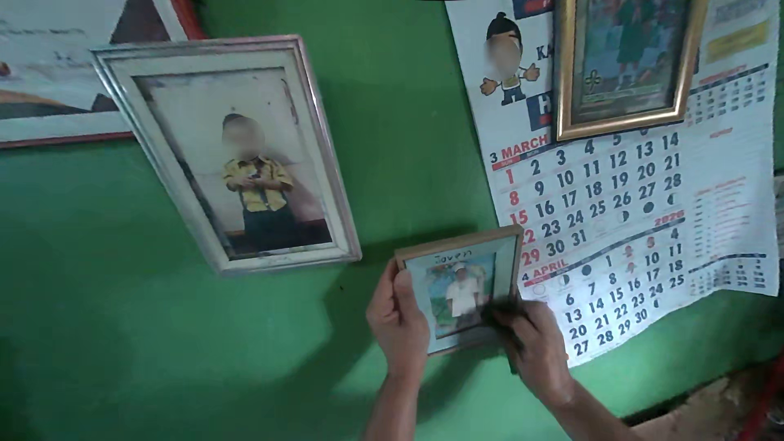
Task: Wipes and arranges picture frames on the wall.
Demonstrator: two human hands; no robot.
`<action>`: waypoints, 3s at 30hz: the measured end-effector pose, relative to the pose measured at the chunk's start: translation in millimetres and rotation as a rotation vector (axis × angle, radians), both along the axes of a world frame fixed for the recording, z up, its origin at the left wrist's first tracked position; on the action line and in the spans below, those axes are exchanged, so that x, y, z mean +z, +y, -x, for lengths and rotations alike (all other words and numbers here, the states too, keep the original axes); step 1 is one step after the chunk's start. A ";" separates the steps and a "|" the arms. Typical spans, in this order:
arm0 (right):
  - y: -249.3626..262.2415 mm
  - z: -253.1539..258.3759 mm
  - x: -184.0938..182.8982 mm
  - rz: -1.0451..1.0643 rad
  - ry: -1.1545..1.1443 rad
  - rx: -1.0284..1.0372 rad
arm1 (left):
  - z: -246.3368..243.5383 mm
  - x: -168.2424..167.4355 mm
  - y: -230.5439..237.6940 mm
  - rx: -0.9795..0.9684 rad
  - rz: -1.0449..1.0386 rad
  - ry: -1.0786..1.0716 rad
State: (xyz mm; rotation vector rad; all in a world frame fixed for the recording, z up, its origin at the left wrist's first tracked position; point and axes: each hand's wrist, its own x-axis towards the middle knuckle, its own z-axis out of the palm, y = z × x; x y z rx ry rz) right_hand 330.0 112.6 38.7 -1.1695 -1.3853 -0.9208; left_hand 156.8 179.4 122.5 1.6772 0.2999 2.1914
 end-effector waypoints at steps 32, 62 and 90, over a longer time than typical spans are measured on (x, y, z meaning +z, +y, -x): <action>21.7 78.7 -44.2 0.050 0.214 0.132 | 5.0 -3.6 -1.7 -0.015 -0.063 0.028; 27.7 111.8 -43.6 0.063 0.344 0.150 | 4.4 -5.0 -1.4 -0.029 -0.078 0.030; 30.7 105.5 -49.3 0.037 0.185 0.131 | 6.1 -5.1 -4.6 -0.056 -0.040 0.038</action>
